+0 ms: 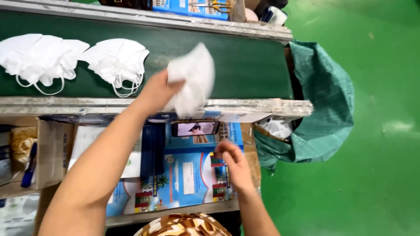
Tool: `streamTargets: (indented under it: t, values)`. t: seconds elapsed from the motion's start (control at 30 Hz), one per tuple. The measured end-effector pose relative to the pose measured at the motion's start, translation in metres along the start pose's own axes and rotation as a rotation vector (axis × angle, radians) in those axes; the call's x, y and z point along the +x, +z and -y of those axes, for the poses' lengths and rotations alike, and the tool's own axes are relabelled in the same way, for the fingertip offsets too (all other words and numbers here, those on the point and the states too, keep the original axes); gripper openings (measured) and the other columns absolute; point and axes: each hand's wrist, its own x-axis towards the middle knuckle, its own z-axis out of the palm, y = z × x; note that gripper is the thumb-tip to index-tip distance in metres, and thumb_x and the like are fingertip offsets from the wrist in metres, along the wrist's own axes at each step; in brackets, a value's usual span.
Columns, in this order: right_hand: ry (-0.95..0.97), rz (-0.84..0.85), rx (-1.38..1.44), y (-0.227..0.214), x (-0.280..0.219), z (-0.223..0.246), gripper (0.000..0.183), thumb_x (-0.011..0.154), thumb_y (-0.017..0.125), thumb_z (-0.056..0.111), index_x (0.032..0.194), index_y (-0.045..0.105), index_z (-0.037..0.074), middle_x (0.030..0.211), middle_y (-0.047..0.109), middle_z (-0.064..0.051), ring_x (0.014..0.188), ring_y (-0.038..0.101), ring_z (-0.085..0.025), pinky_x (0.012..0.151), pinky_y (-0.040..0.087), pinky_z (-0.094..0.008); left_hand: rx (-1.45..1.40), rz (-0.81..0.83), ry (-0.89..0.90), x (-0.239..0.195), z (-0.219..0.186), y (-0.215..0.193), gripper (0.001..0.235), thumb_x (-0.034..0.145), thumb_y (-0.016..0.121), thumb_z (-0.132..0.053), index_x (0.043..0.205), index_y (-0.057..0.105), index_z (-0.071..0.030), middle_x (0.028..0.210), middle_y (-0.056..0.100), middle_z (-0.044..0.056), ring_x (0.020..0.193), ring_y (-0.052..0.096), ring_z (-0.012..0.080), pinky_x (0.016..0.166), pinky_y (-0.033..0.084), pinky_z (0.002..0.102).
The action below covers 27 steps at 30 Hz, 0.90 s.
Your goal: The person packs white face masks into printed plastic pouches at a workbench. They take a mask from the conveyor, insert it with a paper insert into a blue pouch, press the pouch closed, and place the finished pack on the conveyor beside the other masks.
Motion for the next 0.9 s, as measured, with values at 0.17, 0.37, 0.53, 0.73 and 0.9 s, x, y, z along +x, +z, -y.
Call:
streamTargets:
  t: [0.17, 0.37, 0.53, 0.73, 0.9]
  values:
    - [0.011, 0.049, 0.195, 0.058, 0.014, 0.055, 0.053, 0.092, 0.058, 0.011, 0.144, 0.046, 0.014, 0.137, 0.063, -0.001, 0.125, 0.062, -0.017, 0.102, 0.051, -0.036, -0.489, 0.24, -0.212, -0.124, 0.033, 0.042, 0.044, 0.095, 0.067, -0.02, 0.136, 0.062, -0.005, 0.122, 0.072, 0.004, 0.11, 0.066, 0.0132, 0.096, 0.054, 0.033]
    - [0.031, 0.044, -0.122, 0.055, -0.006, -0.02, 0.047, 0.095, 0.072, 0.006, 0.138, 0.056, -0.001, 0.129, 0.068, -0.015, 0.117, 0.064, -0.025, 0.103, 0.052, -0.04, -0.816, -0.057, 0.033, -0.191, 0.058, 0.055, 0.072, 0.1, 0.063, -0.03, 0.162, 0.033, -0.008, 0.153, 0.049, 0.013, 0.143, 0.045, 0.0227, 0.123, 0.031, 0.042]
    - [-0.354, 0.207, -0.608, 0.069, -0.026, -0.029, 0.076, 0.081, 0.081, 0.004, 0.145, 0.04, -0.001, 0.134, 0.059, -0.019, 0.124, 0.057, -0.029, 0.107, 0.045, -0.037, 0.311, 0.257, 0.178, -0.199, 0.035, 0.033, 0.11, 0.073, 0.084, -0.032, 0.16, 0.022, -0.009, 0.166, 0.019, 0.018, 0.155, 0.009, 0.0397, 0.122, 0.004, 0.061]
    - [-0.387, 0.298, -0.692, 0.036, -0.017, -0.099, 0.062, 0.089, 0.084, 0.001, 0.145, 0.062, 0.012, 0.139, 0.071, -0.014, 0.129, 0.07, -0.028, 0.111, 0.054, -0.035, 0.601, 0.328, 0.11, -0.184, 0.024, 0.038, 0.114, 0.065, 0.089, -0.032, 0.158, 0.025, -0.015, 0.166, 0.025, 0.012, 0.154, 0.009, 0.0398, 0.118, 0.004, 0.068]
    - [-0.307, 0.299, -0.631, 0.07, -0.022, -0.042, 0.074, 0.077, 0.085, 0.005, 0.142, 0.051, 0.004, 0.133, 0.061, -0.016, 0.122, 0.062, -0.03, 0.104, 0.049, -0.036, 0.642, 0.337, 0.146, -0.185, 0.028, 0.058, 0.111, 0.067, 0.087, -0.026, 0.158, 0.025, -0.012, 0.159, 0.036, 0.011, 0.152, 0.017, 0.0383, 0.116, 0.003, 0.073]
